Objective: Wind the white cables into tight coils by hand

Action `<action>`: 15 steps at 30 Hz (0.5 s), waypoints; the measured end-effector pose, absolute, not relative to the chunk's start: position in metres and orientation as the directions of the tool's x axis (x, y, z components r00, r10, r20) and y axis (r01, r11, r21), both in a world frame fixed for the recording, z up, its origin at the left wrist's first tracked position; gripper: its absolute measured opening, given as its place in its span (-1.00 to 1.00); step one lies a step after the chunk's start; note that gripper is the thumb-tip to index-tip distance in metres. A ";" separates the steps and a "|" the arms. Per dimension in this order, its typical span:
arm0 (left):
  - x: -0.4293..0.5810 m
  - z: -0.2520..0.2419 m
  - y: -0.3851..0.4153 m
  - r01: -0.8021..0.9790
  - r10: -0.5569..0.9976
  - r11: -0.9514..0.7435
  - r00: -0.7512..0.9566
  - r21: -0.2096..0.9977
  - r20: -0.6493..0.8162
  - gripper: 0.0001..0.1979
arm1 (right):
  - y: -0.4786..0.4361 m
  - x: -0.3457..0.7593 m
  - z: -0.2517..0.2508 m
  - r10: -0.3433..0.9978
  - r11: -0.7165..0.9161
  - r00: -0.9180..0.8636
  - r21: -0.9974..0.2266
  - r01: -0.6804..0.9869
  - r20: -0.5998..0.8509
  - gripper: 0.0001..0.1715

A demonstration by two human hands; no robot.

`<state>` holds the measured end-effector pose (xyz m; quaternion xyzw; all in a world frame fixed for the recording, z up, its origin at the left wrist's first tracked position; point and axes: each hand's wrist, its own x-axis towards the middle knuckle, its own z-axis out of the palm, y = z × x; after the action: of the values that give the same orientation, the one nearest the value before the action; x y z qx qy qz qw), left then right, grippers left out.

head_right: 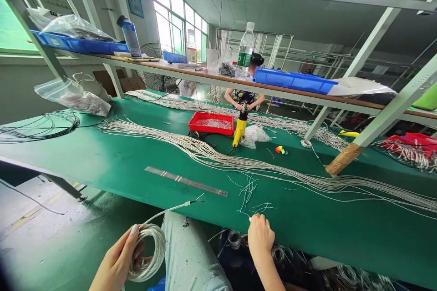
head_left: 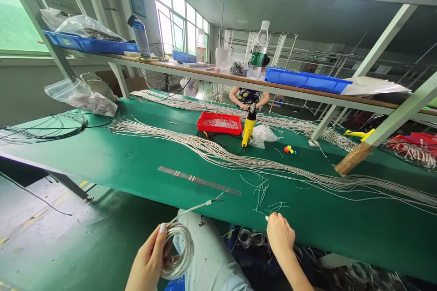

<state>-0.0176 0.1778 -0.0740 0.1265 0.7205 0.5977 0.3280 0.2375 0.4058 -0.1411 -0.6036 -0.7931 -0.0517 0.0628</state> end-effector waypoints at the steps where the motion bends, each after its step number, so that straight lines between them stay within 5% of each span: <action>1: -0.018 -0.074 0.178 -0.217 0.572 0.248 -0.754 0.944 -0.324 -0.21 | 0.405 0.236 -0.142 0.955 0.250 -0.248 0.010 0.968 0.163 -0.73; 7: -0.015 -0.069 0.176 -0.235 0.594 0.203 -0.742 0.951 -0.310 -0.30 | 0.399 0.229 -0.128 0.969 0.228 -0.213 -0.124 0.966 0.126 -0.59; 11: -0.013 -0.067 0.176 -0.072 0.589 0.256 -0.779 0.964 -0.215 -0.33 | 0.386 0.220 -0.092 0.891 0.393 -0.452 -0.424 0.816 -0.044 -0.73; 13: -0.015 -0.069 0.177 -0.016 0.572 0.313 -0.795 0.950 -0.202 -0.32 | 0.370 0.208 -0.069 0.774 0.431 -0.621 -0.616 0.660 -0.124 -0.89; 15: -0.018 -0.072 0.176 0.032 0.550 0.377 -0.812 0.926 -0.196 -0.31 | 0.348 0.192 -0.047 0.588 0.328 -0.781 -0.822 0.466 -0.208 -0.83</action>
<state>-0.0181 0.1764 -0.0717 0.1835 0.7926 0.5271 0.2456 0.1923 0.3482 -0.0471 -0.3244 -0.8123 0.4804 0.0639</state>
